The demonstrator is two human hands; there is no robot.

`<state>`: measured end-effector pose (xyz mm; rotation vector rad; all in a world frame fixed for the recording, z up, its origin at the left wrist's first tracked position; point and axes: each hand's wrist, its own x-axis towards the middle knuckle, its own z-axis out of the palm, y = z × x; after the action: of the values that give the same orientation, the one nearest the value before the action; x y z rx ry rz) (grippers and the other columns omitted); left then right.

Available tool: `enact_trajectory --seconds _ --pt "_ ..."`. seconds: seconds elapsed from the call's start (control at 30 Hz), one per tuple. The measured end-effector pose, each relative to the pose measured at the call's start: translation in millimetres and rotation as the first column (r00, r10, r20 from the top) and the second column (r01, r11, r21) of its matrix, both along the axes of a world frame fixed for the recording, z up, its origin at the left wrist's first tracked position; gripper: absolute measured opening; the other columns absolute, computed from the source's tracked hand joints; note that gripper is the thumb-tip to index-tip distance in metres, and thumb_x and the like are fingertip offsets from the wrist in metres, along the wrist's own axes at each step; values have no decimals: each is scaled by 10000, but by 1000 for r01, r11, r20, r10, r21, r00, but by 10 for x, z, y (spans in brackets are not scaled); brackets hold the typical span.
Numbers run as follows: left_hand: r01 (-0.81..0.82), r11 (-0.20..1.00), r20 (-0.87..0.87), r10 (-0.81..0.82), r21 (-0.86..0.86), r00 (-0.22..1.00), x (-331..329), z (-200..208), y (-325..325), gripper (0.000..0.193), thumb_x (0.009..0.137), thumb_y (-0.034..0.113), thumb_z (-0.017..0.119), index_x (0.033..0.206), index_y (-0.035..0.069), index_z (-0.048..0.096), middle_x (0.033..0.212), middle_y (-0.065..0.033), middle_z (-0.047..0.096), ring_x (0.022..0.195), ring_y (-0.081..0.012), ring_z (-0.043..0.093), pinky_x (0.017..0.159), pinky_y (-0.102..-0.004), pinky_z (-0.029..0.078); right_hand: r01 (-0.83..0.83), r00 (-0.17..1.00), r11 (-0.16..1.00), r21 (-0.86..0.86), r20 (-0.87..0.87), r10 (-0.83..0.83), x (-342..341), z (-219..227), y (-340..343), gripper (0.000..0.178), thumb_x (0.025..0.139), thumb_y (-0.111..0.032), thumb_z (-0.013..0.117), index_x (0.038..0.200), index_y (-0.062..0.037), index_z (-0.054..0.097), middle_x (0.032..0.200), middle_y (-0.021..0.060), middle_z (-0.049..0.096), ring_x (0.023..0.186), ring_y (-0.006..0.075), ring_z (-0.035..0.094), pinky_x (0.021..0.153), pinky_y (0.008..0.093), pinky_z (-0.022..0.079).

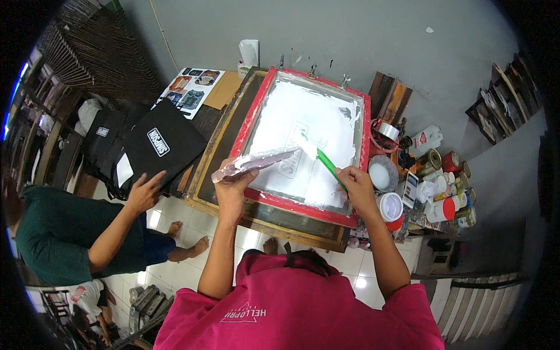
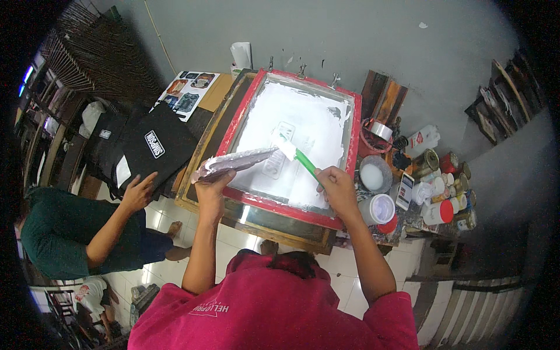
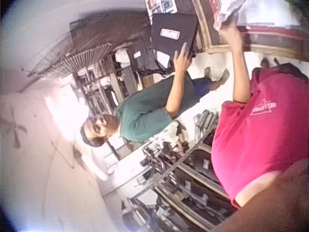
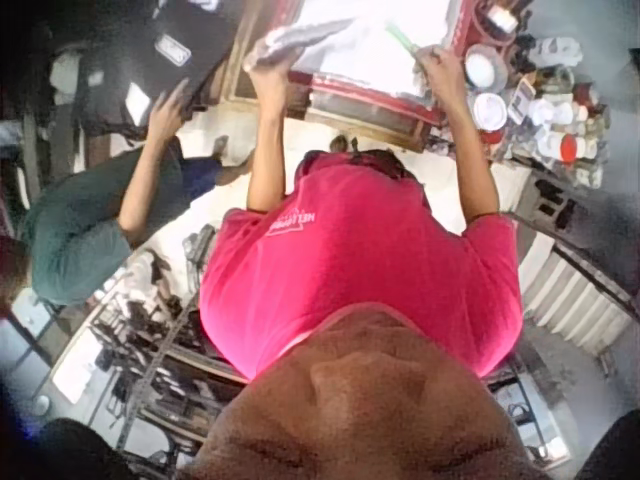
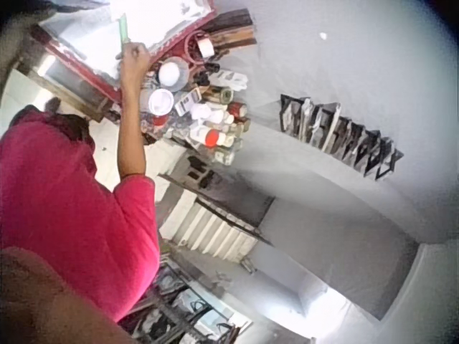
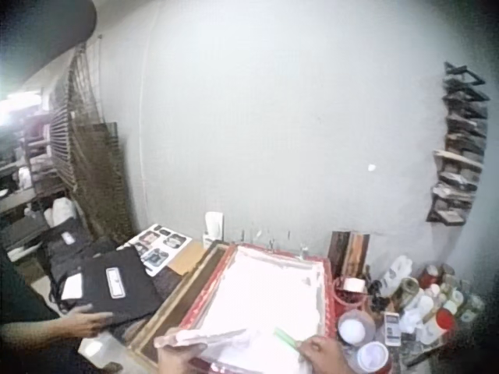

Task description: The person performs screen printing on black bags by spreading white ink over a screen frame using a squeegee, then lifting the frame to reveal the printed logo.

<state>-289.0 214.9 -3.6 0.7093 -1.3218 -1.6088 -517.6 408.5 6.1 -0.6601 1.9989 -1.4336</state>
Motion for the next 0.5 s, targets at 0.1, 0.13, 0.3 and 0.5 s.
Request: enact_trajectory --seconds 0.1,0.13,0.3,0.5 --pt "57 998 38 -56 -34 998 55 -24 -153 338 816 -85 760 1121 -1 644 1041 -53 706 962 -128 651 875 -276 514 -14 1000 999 42 19 13 119 54 -56 260 966 -277 697 832 -58 660 636 4 601 480 44 464 439 213 332" --pt "80 995 60 -76 -56 995 76 -29 -195 336 815 -83 763 1119 -3 644 1041 -52 707 961 -127 653 872 -275 515 -24 999 999 45 26 23 185 85 -77 263 970 -276 694 830 -56 659 635 5 600 477 43 461 438 212 330" --pt "131 991 83 -128 -33 988 52 -88 -274 372 796 -59 774 1143 -16 647 1048 -90 726 957 -162 680 890 -305 525 -98 987 995 -19 128 100 519 325 -163 262 978 -284 681 891 -37 674 664 16 604 496 50 440 444 229 311" --pt "156 972 -4 -157 174 988 70 -64 -364 309 835 -14 766 1127 -6 666 1030 -78 729 914 -155 694 784 -283 562 58 982 981 -183 186 -23 619 548 -125 232 990 -254 673 920 -35 641 679 19 620 492 51 491 441 214 358"
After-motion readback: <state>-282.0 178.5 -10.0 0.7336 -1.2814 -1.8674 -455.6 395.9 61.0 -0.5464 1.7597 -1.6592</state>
